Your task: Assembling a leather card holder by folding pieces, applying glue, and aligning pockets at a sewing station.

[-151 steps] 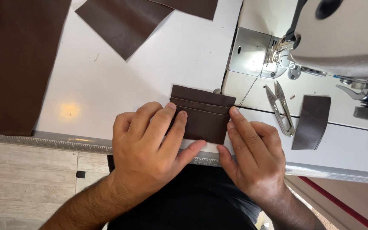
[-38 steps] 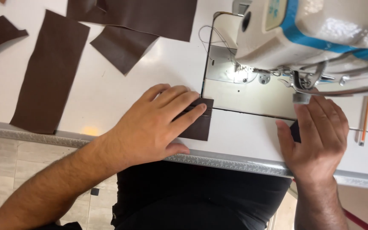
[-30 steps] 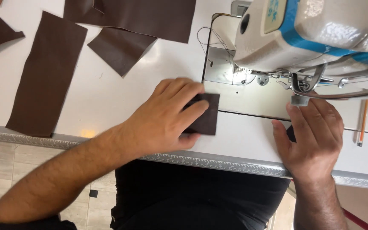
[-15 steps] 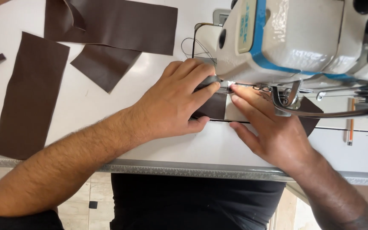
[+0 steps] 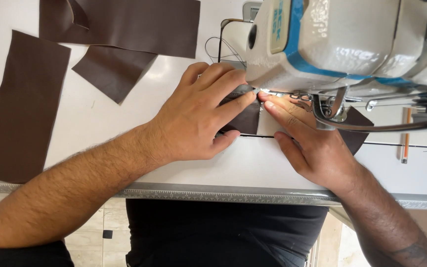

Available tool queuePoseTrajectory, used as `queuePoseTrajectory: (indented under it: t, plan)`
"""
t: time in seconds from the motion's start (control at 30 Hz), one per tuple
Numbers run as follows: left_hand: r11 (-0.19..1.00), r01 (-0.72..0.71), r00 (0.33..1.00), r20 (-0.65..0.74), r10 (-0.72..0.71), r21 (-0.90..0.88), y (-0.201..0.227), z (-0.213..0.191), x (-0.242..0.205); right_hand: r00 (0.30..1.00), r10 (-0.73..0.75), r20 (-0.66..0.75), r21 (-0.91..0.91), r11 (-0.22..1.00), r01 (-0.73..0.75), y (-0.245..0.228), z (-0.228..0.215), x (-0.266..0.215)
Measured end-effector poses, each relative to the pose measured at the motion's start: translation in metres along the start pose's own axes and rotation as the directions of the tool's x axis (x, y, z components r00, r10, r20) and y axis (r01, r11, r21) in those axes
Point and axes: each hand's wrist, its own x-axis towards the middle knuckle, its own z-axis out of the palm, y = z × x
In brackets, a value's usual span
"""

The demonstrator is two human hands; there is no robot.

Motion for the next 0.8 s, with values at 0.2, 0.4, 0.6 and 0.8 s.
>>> queuePoseTrajectory:
  t: [0.2,0.4,0.6,0.8]
  plan:
    - [0.990,-0.120,0.993,-0.006,0.121,0.072,0.002,-0.001,-0.004,1.000,-0.007,-0.018,0.040,0.999,0.007,-0.001,0.001,-0.002]
    - [0.975,-0.169,0.984,-0.035,0.176,0.148,0.008,-0.003,-0.003,0.998,-0.050,-0.023,0.053,0.997,0.051,-0.001,0.001,-0.004]
    - [0.966,-0.160,0.984,-0.046,0.173,0.201,0.014,-0.004,-0.003,0.995,-0.090,-0.052,0.045,0.995,0.092,-0.002,0.005,-0.005]
    - [0.972,-0.128,0.986,-0.081,0.146,0.197,0.018,0.000,-0.007,0.992,-0.110,-0.053,-0.131,0.986,0.103,-0.016,0.004,-0.001]
